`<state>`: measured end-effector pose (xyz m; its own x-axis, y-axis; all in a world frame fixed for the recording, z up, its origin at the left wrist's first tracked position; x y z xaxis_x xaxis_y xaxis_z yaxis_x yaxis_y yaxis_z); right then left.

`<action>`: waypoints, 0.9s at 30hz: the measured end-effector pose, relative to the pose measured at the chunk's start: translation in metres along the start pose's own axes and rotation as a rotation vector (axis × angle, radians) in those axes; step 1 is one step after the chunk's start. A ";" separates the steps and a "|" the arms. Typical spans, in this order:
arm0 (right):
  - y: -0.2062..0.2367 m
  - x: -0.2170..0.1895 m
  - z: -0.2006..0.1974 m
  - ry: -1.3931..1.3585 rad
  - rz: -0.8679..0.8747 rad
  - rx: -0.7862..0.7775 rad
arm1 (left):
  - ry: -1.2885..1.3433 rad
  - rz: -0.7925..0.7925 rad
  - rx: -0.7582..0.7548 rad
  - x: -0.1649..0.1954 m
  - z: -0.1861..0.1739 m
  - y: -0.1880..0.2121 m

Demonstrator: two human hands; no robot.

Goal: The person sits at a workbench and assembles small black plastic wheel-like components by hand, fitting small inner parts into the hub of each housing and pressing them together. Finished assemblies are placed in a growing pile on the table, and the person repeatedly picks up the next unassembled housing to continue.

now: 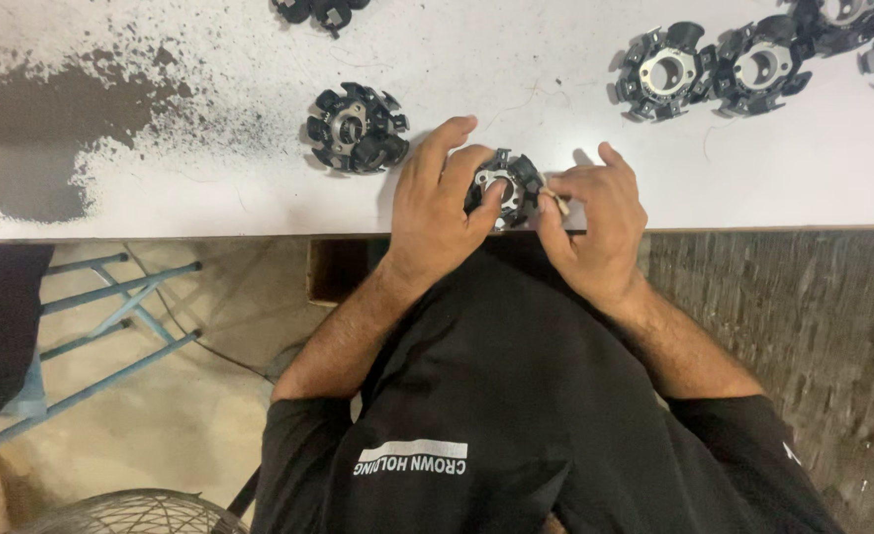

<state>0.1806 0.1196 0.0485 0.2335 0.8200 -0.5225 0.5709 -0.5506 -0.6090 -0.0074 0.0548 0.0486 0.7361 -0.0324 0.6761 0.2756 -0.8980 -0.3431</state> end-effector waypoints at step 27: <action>0.006 0.007 0.017 -0.048 -0.043 -0.021 | -0.005 0.051 -0.181 -0.003 -0.004 -0.016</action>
<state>0.1726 0.1191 0.0312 0.1711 0.8340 -0.5246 0.5960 -0.5116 -0.6189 -0.0166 0.0673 0.0546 0.7492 -0.0781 0.6577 0.1224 -0.9596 -0.2533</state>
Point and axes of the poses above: each hand's wrist, its own y-axis away from the middle knuckle, its own z-axis out of the palm, x = y × z, the point moved 2 cm from there along -y, towards the middle knuckle, and after that the axes turned 9 degrees about -z, right-handed, at the moved point
